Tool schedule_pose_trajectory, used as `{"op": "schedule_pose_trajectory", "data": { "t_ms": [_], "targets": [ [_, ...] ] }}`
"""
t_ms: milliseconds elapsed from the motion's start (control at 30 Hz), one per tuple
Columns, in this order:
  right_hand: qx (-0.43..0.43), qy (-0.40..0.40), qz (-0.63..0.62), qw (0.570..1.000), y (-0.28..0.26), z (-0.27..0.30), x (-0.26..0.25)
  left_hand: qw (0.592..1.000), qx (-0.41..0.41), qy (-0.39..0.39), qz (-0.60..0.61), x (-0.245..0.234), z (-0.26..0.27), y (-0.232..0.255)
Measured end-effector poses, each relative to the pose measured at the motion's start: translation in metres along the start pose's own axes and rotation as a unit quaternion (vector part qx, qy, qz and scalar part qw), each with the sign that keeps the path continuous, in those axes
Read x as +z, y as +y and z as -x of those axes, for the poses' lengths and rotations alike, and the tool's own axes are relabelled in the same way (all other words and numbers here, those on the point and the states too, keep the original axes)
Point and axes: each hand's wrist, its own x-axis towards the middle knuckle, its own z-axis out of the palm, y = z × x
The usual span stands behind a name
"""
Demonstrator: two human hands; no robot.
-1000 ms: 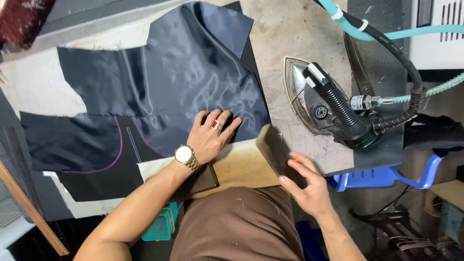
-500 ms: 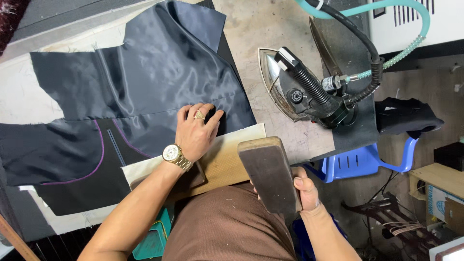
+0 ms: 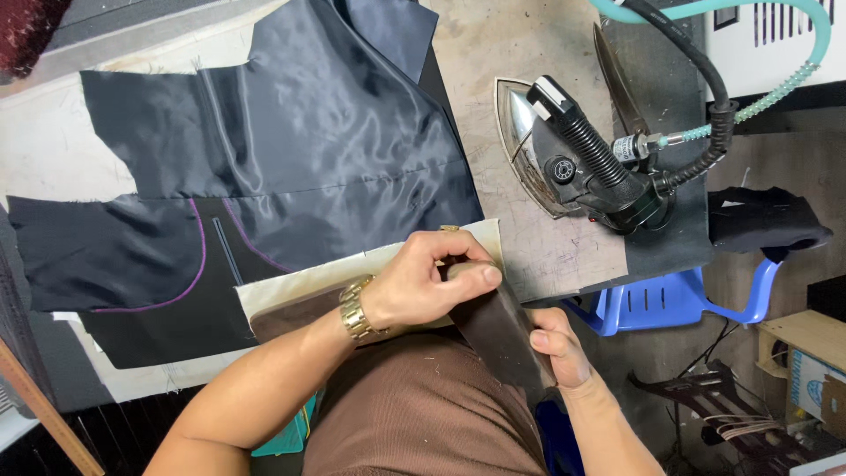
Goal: The person irons pieces of a suit jacket lining and shell, uses a wooden block to press seams, and marks the fabric with a tool.
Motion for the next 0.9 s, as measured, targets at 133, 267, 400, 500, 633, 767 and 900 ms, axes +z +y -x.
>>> {"op": "schedule_pose_trajectory", "data": {
  "t_ms": [133, 267, 400, 500, 633, 767, 900],
  "targets": [
    [0.039, 0.014, 0.131, 0.99, -0.029, -0.005, 0.011, 0.999, -0.029, 0.016, -0.007, 0.004, 0.003, 0.001],
    [0.182, -0.065, 0.238, 0.952, -0.064, -0.016, 0.041, 0.986, -0.009, -0.019, -0.168, 0.002, 0.016, -0.015],
    [0.108, -0.041, 0.461, 0.88, -0.061, -0.02, 0.057, 0.956, 0.133, 0.031, -0.259, -0.013, 0.025, -0.049],
    [0.015, 0.011, 0.571, 0.82, -0.04, -0.021, 0.055, 0.8, 0.289, 0.172, -0.497, -0.046, 0.014, -0.07],
    [-0.106, 0.078, 0.614, 0.778, -0.024, -0.025, 0.055, 0.701, 0.217, 0.054, -0.678, -0.079, -0.005, -0.093],
    [-0.233, 0.15, 0.634, 0.722, -0.018, -0.033, 0.056, 0.66, 0.286, 0.207, -0.663, -0.098, -0.028, -0.075],
    [-0.261, 0.172, 0.644, 0.698, -0.016, -0.039, 0.061, 0.666, 0.349, 0.12, -0.649, -0.09, -0.028, -0.087]
  ]
}}
